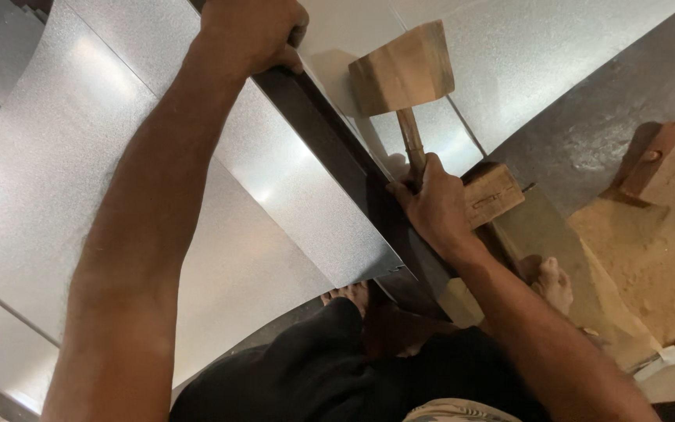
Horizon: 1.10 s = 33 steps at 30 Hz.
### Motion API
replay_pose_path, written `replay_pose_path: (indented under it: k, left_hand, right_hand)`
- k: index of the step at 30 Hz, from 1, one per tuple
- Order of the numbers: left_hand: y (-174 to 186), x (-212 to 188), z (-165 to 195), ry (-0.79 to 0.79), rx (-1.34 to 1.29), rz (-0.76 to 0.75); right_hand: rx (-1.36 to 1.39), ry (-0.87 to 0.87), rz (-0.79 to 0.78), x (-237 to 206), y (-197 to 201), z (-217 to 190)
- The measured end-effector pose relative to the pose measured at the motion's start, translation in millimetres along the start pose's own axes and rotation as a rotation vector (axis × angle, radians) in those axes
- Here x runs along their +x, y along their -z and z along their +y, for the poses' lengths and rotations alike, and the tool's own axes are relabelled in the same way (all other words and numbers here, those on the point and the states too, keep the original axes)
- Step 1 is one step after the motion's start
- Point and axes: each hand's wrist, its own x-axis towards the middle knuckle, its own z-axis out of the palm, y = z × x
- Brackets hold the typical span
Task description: The person sits on the floor and bends flat galvanized sheet metal along a wooden beam, hammering the edge over with wooden mallets by hand. They reposition and turn the sheets repeatedly, folding successive edges and stacking finished sheets aside.
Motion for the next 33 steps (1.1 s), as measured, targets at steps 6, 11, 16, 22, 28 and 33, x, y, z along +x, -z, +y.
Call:
replay_pose_path:
  k: [6, 11, 16, 22, 28, 33]
  left_hand:
    - [-4.2, -4.2, -1.1, 0.046, -0.120, -0.019]
    - [27.6, -17.8, 34.8, -0.112, -0.057, 0.082]
    - [16.2, -46.1, 129.5, -0.175, 0.185, -0.286]
    - [8.0, -50.7, 134.9, -0.174, 0.219, -0.256]
    - [4.4, -53.3, 137.0, -0.183, 0.217, -0.218]
    - [2.0, -50.0, 133.6, -0.155, 0.158, -0.256]
  right_hand:
    - [0.033, -0.037, 0.015, 4.9, -1.3, -0.5]
    - [0.128, -0.046, 0.009, 8.0, 1.3, 4.5]
    - [0.155, -0.113, -0.023, 10.6, 1.4, 5.1]
    - [-0.045, -0.029, -0.009, 25.2, 29.6, 4.9]
    - [0.034, 0.704, 0.261, 59.1, 45.0, -17.3]
    - [-0.173, 0.394, 0.015, 95.5, 33.0, -52.6]
